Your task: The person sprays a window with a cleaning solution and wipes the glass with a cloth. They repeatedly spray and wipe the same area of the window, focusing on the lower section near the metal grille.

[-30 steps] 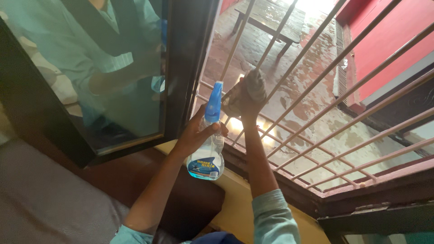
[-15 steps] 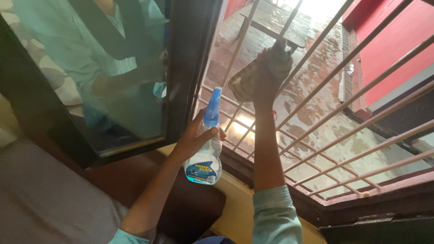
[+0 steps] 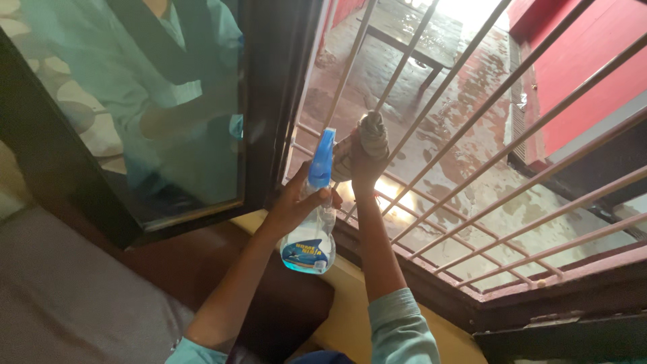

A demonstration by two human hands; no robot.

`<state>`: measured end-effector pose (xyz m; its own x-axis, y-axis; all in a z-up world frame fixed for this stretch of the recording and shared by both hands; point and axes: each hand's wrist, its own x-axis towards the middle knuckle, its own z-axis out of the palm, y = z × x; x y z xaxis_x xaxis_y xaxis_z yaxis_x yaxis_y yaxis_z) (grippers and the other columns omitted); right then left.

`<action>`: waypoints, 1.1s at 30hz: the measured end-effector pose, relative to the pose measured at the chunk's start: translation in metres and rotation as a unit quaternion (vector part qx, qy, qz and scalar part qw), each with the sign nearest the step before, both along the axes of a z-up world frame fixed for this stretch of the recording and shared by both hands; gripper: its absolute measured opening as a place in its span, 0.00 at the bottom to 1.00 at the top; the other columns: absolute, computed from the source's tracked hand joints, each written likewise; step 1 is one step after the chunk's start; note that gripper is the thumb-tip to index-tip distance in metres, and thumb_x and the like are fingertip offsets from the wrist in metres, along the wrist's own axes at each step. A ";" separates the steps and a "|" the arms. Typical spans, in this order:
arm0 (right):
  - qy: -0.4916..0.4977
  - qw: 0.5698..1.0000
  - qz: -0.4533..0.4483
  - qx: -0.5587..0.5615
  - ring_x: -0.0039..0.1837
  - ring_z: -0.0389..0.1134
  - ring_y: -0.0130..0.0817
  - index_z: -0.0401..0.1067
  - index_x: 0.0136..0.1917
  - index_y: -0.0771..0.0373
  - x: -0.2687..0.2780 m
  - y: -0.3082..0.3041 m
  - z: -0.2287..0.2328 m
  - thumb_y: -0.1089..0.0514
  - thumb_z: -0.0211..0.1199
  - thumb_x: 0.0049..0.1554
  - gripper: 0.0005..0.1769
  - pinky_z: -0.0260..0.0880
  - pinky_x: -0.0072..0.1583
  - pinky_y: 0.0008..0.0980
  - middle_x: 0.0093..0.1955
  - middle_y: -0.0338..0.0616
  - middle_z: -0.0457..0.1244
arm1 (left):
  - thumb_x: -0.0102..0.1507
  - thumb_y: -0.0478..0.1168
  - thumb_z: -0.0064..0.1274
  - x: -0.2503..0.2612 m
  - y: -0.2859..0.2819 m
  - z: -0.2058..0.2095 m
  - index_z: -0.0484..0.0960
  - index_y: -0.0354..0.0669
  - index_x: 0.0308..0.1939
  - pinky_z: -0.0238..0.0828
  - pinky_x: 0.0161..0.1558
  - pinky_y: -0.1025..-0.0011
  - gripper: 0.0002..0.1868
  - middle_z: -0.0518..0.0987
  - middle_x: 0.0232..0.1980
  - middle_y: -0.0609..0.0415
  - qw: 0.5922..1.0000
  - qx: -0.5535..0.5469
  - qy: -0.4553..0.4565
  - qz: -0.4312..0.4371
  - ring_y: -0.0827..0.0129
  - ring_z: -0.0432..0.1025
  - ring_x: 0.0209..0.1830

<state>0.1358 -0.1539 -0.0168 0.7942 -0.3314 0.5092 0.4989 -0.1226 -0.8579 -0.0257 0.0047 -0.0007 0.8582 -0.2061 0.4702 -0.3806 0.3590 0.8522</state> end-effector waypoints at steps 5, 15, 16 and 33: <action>-0.098 0.993 0.049 0.033 0.56 0.74 0.34 0.75 0.60 0.67 -0.011 0.009 0.044 0.56 0.73 0.57 0.21 0.74 0.60 0.35 0.55 0.46 0.72 | 0.67 0.50 0.56 -0.007 0.006 0.005 0.63 0.43 0.69 0.79 0.51 0.63 0.32 0.85 0.41 0.47 0.999 0.028 0.020 0.026 0.63 0.82 0.45; -0.177 0.982 -0.021 0.059 0.63 0.68 0.33 0.63 0.69 0.68 0.022 0.011 0.130 0.52 0.76 0.57 0.35 0.68 0.65 0.34 0.61 0.43 0.66 | 0.66 0.50 0.56 0.000 0.011 0.008 0.61 0.47 0.71 0.81 0.49 0.61 0.33 0.84 0.41 0.48 0.999 0.020 0.044 0.016 0.62 0.82 0.46; -0.179 0.981 -0.034 0.066 0.66 0.67 0.32 0.60 0.71 0.68 0.024 0.011 0.118 0.52 0.77 0.57 0.39 0.65 0.68 0.34 0.65 0.43 0.64 | 0.66 0.50 0.56 -0.001 0.011 0.005 0.62 0.46 0.71 0.81 0.48 0.61 0.33 0.84 0.41 0.48 0.999 0.013 0.046 0.015 0.62 0.82 0.45; -0.120 0.990 -0.066 -0.036 0.53 0.72 0.28 0.72 0.60 0.66 -0.016 0.015 0.067 0.52 0.74 0.56 0.24 0.72 0.58 0.31 0.51 0.40 0.71 | 0.68 0.50 0.55 -0.002 0.014 0.005 0.64 0.42 0.69 0.79 0.51 0.62 0.30 0.85 0.41 0.48 0.999 0.035 0.016 0.016 0.63 0.82 0.45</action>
